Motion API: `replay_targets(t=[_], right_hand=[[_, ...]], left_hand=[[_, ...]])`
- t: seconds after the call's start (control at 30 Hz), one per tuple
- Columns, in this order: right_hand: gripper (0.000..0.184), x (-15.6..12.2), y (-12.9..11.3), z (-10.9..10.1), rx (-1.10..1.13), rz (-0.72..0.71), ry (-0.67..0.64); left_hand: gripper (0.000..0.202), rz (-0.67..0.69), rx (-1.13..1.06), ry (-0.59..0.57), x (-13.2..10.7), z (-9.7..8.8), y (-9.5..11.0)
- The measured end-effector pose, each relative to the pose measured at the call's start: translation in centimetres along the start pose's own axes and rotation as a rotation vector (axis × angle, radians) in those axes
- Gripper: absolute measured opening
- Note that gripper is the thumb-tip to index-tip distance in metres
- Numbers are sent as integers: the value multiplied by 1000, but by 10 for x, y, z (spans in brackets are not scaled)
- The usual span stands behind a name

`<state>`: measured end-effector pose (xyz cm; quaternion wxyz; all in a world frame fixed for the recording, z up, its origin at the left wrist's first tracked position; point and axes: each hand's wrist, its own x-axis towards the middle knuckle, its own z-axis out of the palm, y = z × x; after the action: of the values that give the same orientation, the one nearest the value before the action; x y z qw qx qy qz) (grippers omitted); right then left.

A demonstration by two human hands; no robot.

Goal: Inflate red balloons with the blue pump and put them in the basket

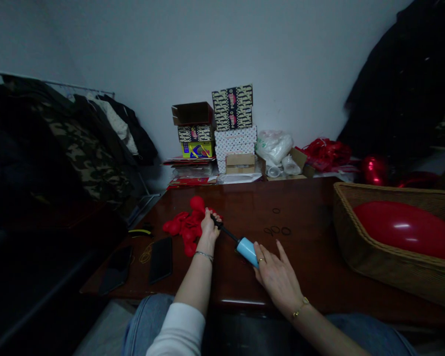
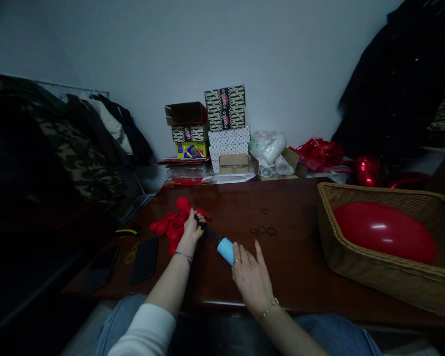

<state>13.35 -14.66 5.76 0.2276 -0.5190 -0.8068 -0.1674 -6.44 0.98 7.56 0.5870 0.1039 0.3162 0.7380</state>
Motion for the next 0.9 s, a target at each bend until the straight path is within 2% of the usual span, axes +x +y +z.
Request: replay_targets(t=[0.1,0.2,0.5,0.67,0.9], right_hand=[[45,-1,2,-8,-12,-5,-10],[46,0,5,-11,-39,7,-37],[49,19,-1,-1,-91,20,-68],[53,30,-12,3,-80,46,-71],[58,24,-15,4,-34,51,-74]], left_hand=[[28,-22,-22,-24,0,3,2],[28,-25,-35,-29,-5,6,-7],[31,-58,35,-74,-25,5,-38],[32,-36,59,-58,-34,9,-40],[36,-34,94,-51,-33,7,-40]])
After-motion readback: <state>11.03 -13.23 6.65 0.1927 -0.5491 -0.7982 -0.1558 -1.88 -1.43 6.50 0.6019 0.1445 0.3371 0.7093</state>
